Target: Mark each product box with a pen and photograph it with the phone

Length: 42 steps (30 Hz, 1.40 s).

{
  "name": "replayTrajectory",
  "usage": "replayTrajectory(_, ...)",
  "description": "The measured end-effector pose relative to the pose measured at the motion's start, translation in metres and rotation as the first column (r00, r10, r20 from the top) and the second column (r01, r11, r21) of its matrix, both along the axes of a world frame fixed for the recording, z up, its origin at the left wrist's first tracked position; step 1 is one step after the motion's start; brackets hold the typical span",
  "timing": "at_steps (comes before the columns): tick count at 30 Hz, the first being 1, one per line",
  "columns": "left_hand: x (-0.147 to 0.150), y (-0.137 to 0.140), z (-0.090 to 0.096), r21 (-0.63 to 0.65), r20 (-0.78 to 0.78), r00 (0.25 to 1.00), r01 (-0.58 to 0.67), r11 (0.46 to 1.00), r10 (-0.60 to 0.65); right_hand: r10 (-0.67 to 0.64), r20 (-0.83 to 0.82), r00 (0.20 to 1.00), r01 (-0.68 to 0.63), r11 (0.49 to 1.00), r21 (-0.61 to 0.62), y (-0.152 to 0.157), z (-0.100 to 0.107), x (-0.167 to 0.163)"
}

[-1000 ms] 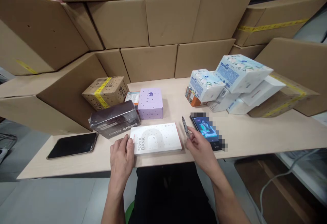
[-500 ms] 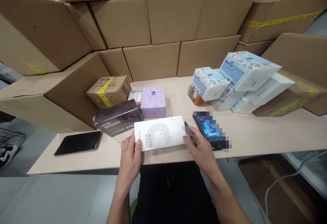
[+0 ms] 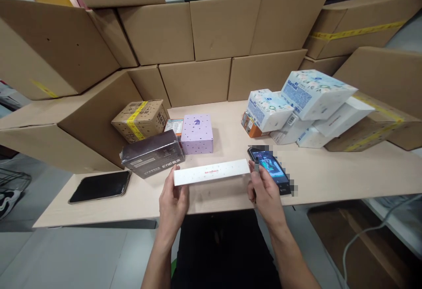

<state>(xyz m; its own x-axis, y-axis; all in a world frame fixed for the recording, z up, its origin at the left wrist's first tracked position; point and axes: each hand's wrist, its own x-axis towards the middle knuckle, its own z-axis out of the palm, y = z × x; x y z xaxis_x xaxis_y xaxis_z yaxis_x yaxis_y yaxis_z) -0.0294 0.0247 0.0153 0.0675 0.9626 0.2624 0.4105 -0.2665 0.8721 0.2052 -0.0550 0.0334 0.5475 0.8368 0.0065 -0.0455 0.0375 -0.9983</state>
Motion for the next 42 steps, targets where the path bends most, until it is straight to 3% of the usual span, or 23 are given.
replayTrajectory(5, -0.009, -0.002, 0.000, 0.081, 0.099, 0.993, 0.063, 0.995, -0.071, -0.016, -0.031, 0.999, 0.016, 1.000, -0.006, -0.005, -0.004, 0.003)
replayTrajectory(11, -0.019, -0.003, 0.003, -0.011, 0.325, 0.936, 0.146, 0.989, -0.135, 0.014, -0.017, 1.000, -0.015, 0.997, -0.074, -0.013, -0.009, 0.000)
replayTrajectory(17, -0.015, -0.003, 0.003, 0.033, 0.228, 0.967, 0.112, 0.993, -0.117, 0.009, 0.039, 0.999, -0.005, 0.994, -0.106, -0.012, -0.021, 0.002)
replayTrajectory(21, -0.013, -0.004, 0.002, 0.050, 0.299, 0.941, 0.153, 0.987, -0.161, 0.033, -0.023, 0.999, -0.036, 0.992, -0.122, -0.013, -0.023, 0.003)
replayTrajectory(29, -0.012, -0.004, 0.001, 0.132, 0.416, 0.868, 0.238, 0.962, -0.272, 0.018, -0.031, 0.999, -0.021, 0.996, -0.083, -0.014, -0.003, -0.001)
replayTrajectory(36, -0.013, -0.009, -0.013, 0.106, 0.348, 0.909, 0.205, 0.973, -0.229, 0.034, 0.008, 0.999, -0.033, 0.998, -0.059, -0.019, -0.004, -0.002)
replayTrajectory(42, -0.008, -0.010, -0.016, 0.204, 0.281, 0.937, 0.155, 0.967, -0.210, -0.004, -0.022, 1.000, 0.004, 1.000, -0.025, -0.022, -0.007, 0.000)
